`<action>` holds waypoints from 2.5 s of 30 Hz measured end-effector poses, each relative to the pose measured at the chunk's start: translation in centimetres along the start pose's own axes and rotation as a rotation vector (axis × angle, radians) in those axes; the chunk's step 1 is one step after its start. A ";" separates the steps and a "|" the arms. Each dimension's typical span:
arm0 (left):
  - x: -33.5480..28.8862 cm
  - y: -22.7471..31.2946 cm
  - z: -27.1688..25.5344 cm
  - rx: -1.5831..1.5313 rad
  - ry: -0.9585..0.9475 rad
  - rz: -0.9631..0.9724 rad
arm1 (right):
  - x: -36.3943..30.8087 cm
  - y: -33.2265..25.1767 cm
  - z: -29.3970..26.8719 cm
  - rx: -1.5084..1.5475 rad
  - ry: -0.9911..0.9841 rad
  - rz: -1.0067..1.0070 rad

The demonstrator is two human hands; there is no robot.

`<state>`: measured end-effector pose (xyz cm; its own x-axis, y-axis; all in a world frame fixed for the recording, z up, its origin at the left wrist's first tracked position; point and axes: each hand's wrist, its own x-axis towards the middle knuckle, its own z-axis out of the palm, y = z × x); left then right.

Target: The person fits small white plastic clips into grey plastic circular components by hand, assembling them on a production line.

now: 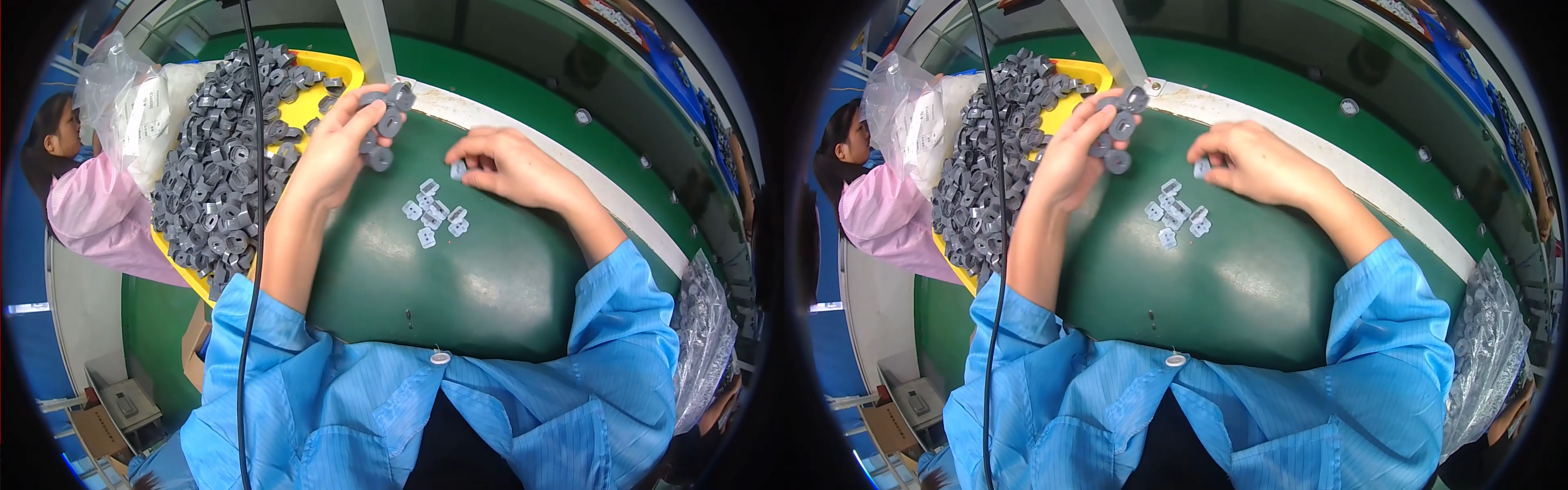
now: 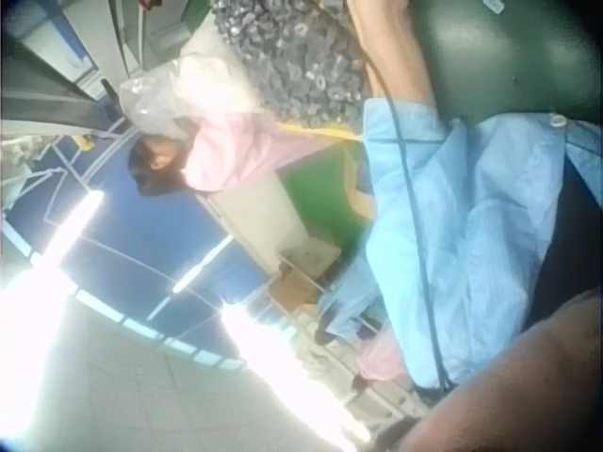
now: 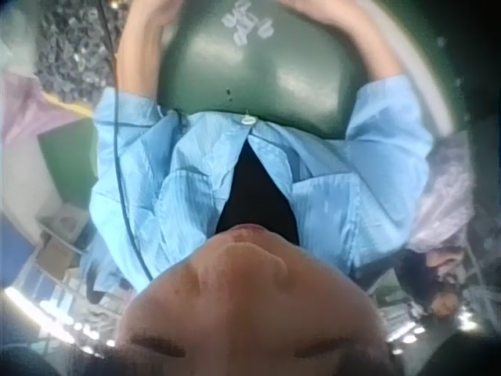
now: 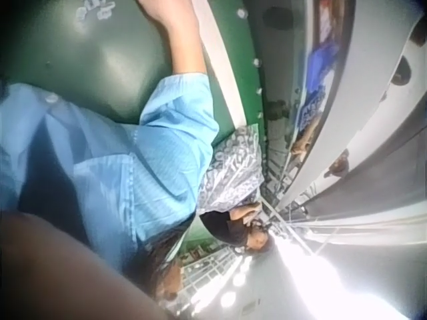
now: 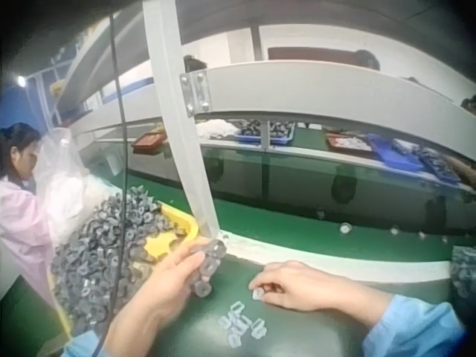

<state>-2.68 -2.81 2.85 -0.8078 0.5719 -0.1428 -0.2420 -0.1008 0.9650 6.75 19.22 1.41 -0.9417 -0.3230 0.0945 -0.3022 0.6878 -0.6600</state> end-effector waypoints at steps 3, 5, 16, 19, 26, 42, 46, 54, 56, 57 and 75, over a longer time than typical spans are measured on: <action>0.9 -1.3 0.3 -0.254 -0.006 -0.107 | 1.6 0.4 -0.4 0.053 0.043 0.020; 1.6 -1.7 0.3 -0.287 -0.017 -0.103 | 1.8 -0.1 -0.7 0.085 0.023 0.116; 2.3 -2.4 -0.2 -0.478 -0.084 -0.100 | 1.9 -1.2 -0.7 0.146 0.245 0.163; 1.9 -2.3 -0.3 -0.539 -0.179 -0.100 | 4.1 -1.2 0.1 0.620 0.424 0.179; 1.1 -3.0 0.7 -0.737 -0.287 -0.196 | 4.0 -1.8 1.1 0.452 0.521 0.063; 0.4 -2.6 2.1 -0.436 -0.222 -0.082 | 3.7 -1.6 -0.1 0.830 0.199 0.150; 0.5 -3.1 2.2 -0.485 -0.160 -0.045 | 3.7 -1.6 0.7 0.775 0.329 0.085; 0.3 -3.4 2.2 -0.561 -0.175 -0.011 | 3.7 -2.8 1.3 0.319 0.602 -0.005; 0.4 -3.6 1.9 -0.603 -0.193 -0.007 | 3.8 -2.9 1.3 0.304 0.607 -0.013; 0.3 -3.6 2.0 -0.602 -0.193 -0.008 | 3.8 -2.8 1.3 0.291 0.612 -0.022; 0.7 -4.4 1.6 -0.614 -0.250 -0.044 | 3.4 -2.0 0.9 0.263 0.493 -0.257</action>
<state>-1.37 -0.64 -1.12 -0.6587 0.7506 -0.0528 -0.5942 -0.4759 0.6484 4.27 16.17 2.39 -0.8204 -0.0753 0.5668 -0.5407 0.4244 -0.7263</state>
